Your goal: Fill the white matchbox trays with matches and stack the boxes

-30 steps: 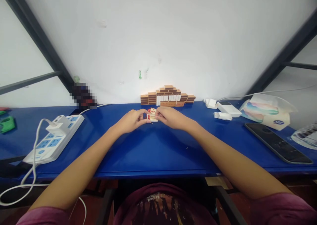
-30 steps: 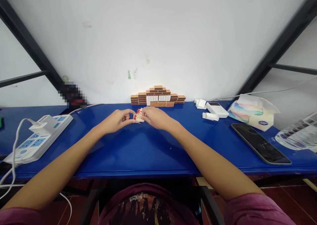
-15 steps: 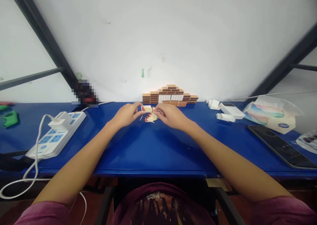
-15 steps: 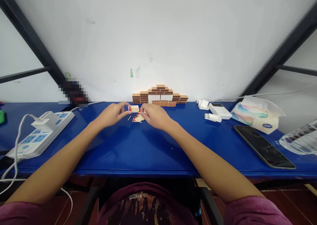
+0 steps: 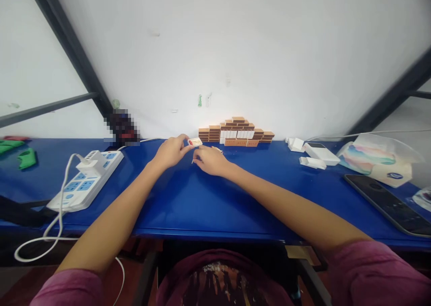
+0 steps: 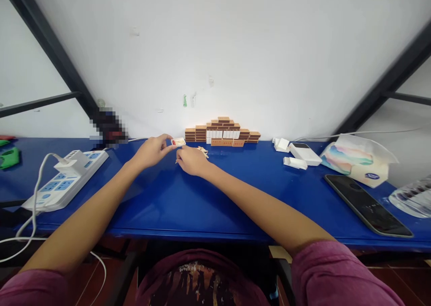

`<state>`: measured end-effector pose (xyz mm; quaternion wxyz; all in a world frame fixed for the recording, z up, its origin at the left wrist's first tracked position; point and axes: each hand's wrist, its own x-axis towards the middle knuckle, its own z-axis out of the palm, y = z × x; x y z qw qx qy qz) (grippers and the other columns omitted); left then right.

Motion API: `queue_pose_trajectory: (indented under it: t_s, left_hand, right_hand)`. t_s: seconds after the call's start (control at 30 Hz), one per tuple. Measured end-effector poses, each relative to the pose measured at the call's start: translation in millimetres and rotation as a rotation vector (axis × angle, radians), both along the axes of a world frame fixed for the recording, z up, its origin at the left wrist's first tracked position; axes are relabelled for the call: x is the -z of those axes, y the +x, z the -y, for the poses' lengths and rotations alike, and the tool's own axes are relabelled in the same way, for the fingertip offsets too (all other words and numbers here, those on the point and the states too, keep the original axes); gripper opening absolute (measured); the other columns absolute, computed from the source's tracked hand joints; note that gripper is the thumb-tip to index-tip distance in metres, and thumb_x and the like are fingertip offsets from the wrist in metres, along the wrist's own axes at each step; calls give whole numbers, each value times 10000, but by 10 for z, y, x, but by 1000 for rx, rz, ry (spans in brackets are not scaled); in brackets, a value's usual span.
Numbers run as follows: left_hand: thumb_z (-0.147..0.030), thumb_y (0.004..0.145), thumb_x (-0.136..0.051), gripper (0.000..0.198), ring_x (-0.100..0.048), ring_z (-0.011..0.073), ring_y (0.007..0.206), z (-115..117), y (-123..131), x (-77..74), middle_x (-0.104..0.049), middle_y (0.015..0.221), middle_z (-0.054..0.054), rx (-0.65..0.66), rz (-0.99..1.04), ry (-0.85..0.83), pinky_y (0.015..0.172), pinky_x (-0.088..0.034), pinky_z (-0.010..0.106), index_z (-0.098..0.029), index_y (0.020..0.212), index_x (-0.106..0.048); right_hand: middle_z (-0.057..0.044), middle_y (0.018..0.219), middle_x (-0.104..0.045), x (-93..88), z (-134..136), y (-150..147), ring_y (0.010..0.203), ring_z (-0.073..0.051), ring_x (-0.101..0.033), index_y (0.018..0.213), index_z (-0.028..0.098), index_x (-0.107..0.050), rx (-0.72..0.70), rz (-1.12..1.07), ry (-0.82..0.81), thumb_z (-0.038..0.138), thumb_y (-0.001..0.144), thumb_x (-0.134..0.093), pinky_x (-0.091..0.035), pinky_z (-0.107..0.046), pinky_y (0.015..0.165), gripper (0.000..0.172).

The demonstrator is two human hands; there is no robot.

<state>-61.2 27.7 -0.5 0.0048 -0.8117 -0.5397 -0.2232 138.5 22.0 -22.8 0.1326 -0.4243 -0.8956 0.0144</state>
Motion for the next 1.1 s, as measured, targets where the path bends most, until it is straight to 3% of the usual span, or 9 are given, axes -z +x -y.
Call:
queue_pose_trajectory:
  t_s: [0.17, 0.4, 0.53, 0.7, 0.93, 1.1]
  left_hand:
    - [-445, 1023, -598, 356, -658, 233, 776, -14, -52, -25, -731, 833, 55, -93, -43, 19, 649, -357, 298, -187, 1264, -642]
    - [-458, 1028, -579, 371, -662, 244, 785, -25, -90, -44, -737, 838, 65, -107, -40, 25, 661, -377, 302, -189, 1274, -645]
    - [-459, 1027, -583, 375, -657, 232, 771, -22, -83, -42, -734, 842, 67, -97, -40, 15, 667, -386, 293, -185, 1278, -635]
    - [-458, 1021, -594, 363, -657, 225, 763, 9, -31, -27, -725, 851, 59, -83, -43, 2, 674, -401, 293, -196, 1271, -629]
    - [-467, 1026, -586, 374, -652, 233, 757, 39, 30, -5, -712, 798, 50, -51, -42, -17, 657, -369, 298, -188, 1272, -626]
    - [-455, 1019, -602, 351, -625, 209, 704, 29, 45, 19, -697, 770, 33, 20, -18, -31, 643, -350, 292, -187, 1243, -634]
  right_hand:
    - [-178, 1093, -779, -64, -92, -197, 1041, -319, -736, 1006, 169, -774, 219, 24, -95, 453, 1004, -619, -554, -396, 872, 324]
    - [-232, 1176, -773, -144, 8, -357, 1089, -347, -748, 1165, 112, -764, 236, 83, -177, 205, 919, -634, -572, -389, 843, 293]
    - [-203, 1134, -789, -173, 191, -230, 1056, -320, -750, 1089, 134, -783, 173, 152, -207, 246, 958, -627, -561, -361, 822, 232]
    - [-138, 1121, -800, -209, 397, 4, 1011, -272, -743, 1034, 171, -789, 184, 154, -247, 429, 998, -638, -529, -316, 774, 301]
    - [-49, 879, -803, -213, 457, 286, 769, -163, -696, 856, 178, -801, 84, 64, -411, 299, 928, -711, -431, -238, 649, 168]
    - [-10, 680, -711, -220, 460, 438, 613, -128, -581, 802, 159, -761, 39, 51, -474, 264, 948, -654, -376, -241, 598, 209]
